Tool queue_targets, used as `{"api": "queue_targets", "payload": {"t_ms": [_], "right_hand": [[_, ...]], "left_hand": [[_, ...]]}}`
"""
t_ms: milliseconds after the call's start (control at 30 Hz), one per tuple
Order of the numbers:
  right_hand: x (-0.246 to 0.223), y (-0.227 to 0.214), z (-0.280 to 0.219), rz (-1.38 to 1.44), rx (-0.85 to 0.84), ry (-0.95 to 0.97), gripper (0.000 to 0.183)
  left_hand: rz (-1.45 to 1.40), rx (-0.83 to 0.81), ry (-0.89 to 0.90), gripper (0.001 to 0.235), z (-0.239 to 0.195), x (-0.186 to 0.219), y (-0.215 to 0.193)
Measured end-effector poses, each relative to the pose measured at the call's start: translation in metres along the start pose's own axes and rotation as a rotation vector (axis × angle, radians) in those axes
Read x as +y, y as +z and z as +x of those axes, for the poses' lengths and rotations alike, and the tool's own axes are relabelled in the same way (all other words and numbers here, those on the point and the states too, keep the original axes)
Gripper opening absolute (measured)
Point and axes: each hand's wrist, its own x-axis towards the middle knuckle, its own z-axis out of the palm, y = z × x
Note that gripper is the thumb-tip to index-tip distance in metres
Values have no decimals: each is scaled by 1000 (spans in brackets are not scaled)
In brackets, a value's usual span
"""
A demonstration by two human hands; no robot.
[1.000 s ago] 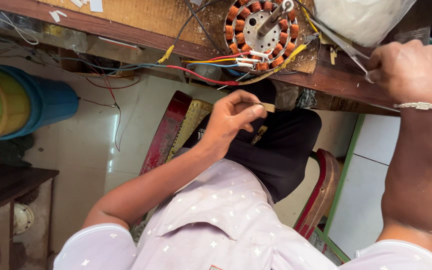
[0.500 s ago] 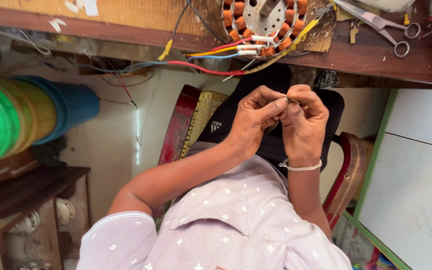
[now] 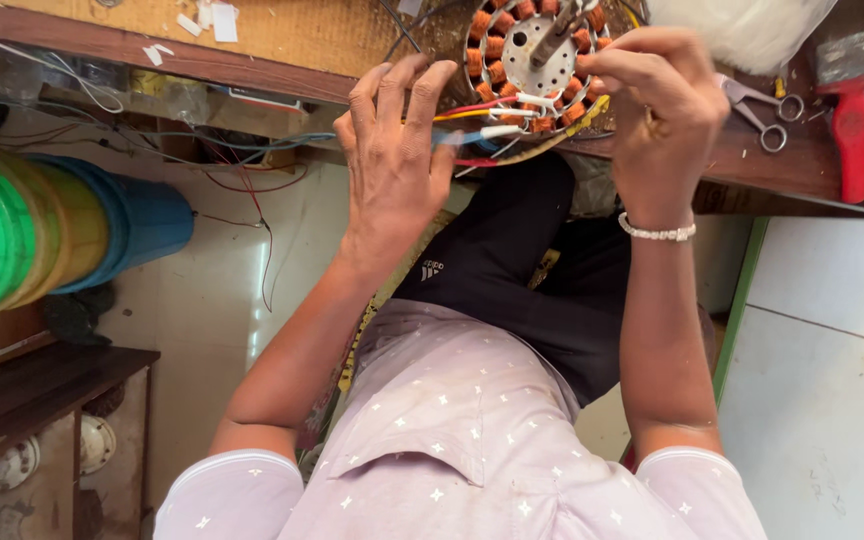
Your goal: The person works on a disassembled electric motor stator, using scissors to trim a white insulating sleeve and a green test pen to probe the copper windings. They repeatedly adjust and secure the wires and insulation around the stator slots.
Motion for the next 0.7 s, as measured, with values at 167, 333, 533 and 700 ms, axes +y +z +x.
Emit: {"api": "queue_targets", "payload": {"t_ms": [167,333,533,700], "right_hand": [[-2,13,12,33,-72,-49,46],[15,22,4,42,-102,13,65],[17,18,4,126,-202,36,93],[14,13,15,4,-273,-41,91]], "left_hand": [[-213,-31,-39,69,1,0,5],[-378,-72,97,66,11,-1,5],[-65,-37,522,50,56,-12,4],[12,-28,707,34,72,-23,4]]}}
